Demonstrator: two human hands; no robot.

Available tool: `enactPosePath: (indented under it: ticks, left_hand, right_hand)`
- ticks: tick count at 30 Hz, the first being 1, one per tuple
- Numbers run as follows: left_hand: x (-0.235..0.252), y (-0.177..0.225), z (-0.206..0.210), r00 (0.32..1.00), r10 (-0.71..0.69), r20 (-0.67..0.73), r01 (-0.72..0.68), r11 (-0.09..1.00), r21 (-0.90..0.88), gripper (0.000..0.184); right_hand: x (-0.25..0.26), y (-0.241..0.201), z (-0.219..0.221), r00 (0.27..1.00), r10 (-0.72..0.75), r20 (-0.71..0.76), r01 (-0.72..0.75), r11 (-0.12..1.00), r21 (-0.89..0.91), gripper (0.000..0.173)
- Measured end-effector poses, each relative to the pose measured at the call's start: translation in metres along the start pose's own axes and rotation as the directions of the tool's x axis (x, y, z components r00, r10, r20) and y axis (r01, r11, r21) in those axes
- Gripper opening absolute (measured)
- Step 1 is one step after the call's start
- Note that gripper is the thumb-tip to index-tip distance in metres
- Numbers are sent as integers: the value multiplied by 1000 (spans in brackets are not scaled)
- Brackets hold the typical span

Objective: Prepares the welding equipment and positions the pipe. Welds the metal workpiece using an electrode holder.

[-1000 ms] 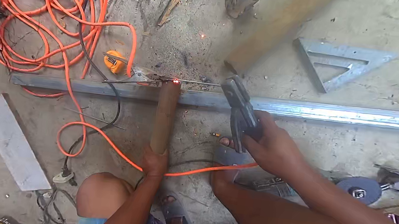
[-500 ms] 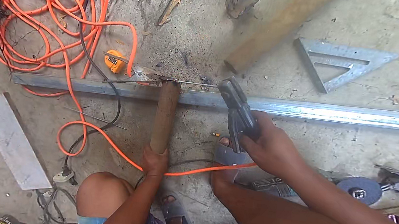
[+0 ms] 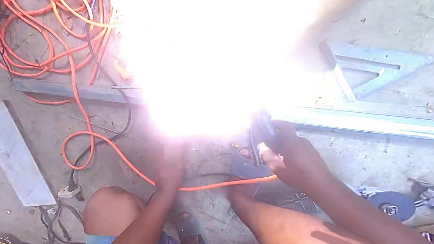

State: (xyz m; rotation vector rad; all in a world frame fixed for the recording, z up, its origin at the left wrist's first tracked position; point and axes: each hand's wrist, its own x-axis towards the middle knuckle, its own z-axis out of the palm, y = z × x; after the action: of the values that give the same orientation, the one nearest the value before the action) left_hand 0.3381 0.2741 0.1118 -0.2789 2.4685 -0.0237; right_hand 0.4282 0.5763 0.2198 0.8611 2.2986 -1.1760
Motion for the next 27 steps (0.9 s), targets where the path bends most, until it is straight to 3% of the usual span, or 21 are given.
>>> enactPosePath:
  ticks: [3, 6, 8, 23, 27]
  left_hand:
    - [-5, 4, -8, 998, -24, 60, 24, 1000, -5, 82]
    - [-1, -1, -6, 997, -2, 77, 2, 1000, -7, 83]
    - [0, -2, -6, 997, 7, 81, -7, 1000, -7, 83]
    - [0, 0, -5, 999, 1, 49, -2, 1000, 10, 81]
    - [1, -2, -1, 999, 30, 21, -29, 998, -55, 84]
  right_hand:
    - [-2, -2, -2, 998, 57, 32, -58, 998, 38, 55]
    - [-5, 3, 1, 997, 17, -70, -5, 986, 164, 55]
    - [-4, 2, -1, 997, 65, -40, -56, 980, 192, 55]
    - [0, 6, 4, 998, 58, 11, -59, 989, 138, 54]
    - [-1, 2, 1, 997, 66, 36, -69, 994, 90, 56]
